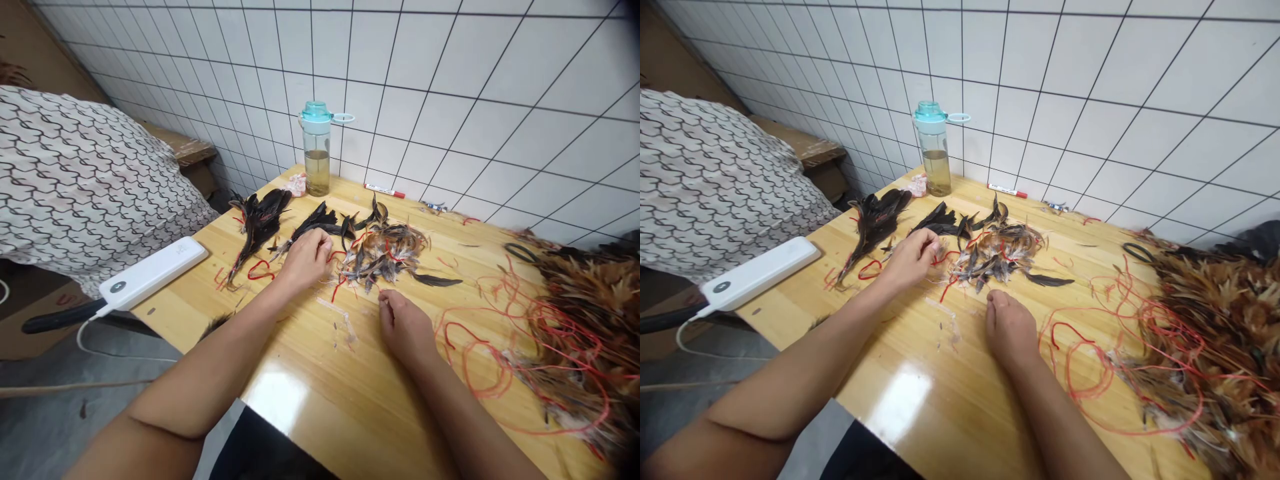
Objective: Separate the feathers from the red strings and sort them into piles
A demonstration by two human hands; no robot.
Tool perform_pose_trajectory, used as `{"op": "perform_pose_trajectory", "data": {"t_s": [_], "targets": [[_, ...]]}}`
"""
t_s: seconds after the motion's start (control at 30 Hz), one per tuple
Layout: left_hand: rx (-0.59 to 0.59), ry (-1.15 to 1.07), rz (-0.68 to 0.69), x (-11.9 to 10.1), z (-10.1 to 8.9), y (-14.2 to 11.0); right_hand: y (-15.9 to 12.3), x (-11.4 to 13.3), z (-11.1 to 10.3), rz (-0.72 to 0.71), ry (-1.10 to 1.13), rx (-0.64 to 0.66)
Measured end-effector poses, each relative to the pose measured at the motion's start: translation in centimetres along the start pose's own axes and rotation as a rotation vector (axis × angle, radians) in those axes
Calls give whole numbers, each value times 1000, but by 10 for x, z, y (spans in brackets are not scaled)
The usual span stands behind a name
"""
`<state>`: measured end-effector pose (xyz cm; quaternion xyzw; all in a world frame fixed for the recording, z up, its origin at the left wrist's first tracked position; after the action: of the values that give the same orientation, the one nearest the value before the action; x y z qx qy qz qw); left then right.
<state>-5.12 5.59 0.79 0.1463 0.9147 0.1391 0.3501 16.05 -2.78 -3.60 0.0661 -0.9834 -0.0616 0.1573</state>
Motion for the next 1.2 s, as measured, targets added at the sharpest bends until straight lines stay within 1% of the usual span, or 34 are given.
{"op": "perform_pose_trajectory", "data": {"t_s": [0.07, 0.13, 0.23, 0.3, 0.4, 0.5, 0.6, 0.7, 0.8, 0.87, 0.97, 1.2], "targets": [[25, -4, 27, 0, 0, 0, -1, -1, 0, 22, 62, -30], [78, 24, 82, 2, 2, -1, -1, -2, 1, 44, 113, -66], [156, 113, 167, 5, 11, -3, -1, -4, 1, 60, 159, -116], [165, 156, 208, 7, 18, -5, 0, -4, 1, 63, 177, -139], [148, 184, 265, 7, 29, -6, 1, -5, 2, 68, 194, -150], [112, 188, 309, 4, 33, -5, 1, -3, 2, 51, 194, -148], [48, 170, 377, -5, 26, -6, 0, -1, 1, 7, 191, -183], [-14, 149, 502, -20, 17, -11, -1, 3, -2, -39, 183, -236], [-27, 147, 622, -35, 12, -19, -3, 5, -5, -71, 180, -261], [-14, 159, 671, -43, 13, -23, -4, 6, -6, -104, 198, -260], [31, 184, 693, -48, 16, -26, -5, 8, -6, -137, 245, -230], [205, 186, 649, -53, 22, -29, -3, 9, -2, -129, 405, -122]]}}
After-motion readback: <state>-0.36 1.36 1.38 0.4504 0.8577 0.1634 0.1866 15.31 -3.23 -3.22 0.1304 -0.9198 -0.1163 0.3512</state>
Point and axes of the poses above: each hand's wrist, its own y-axis towards the middle knuckle, its own z-axis out of the palm, x = y × z, the point moved 3 cm from there along y, towards the middle knuckle, and after that the axes turned 1 degree about z, right-handed, at the moved point
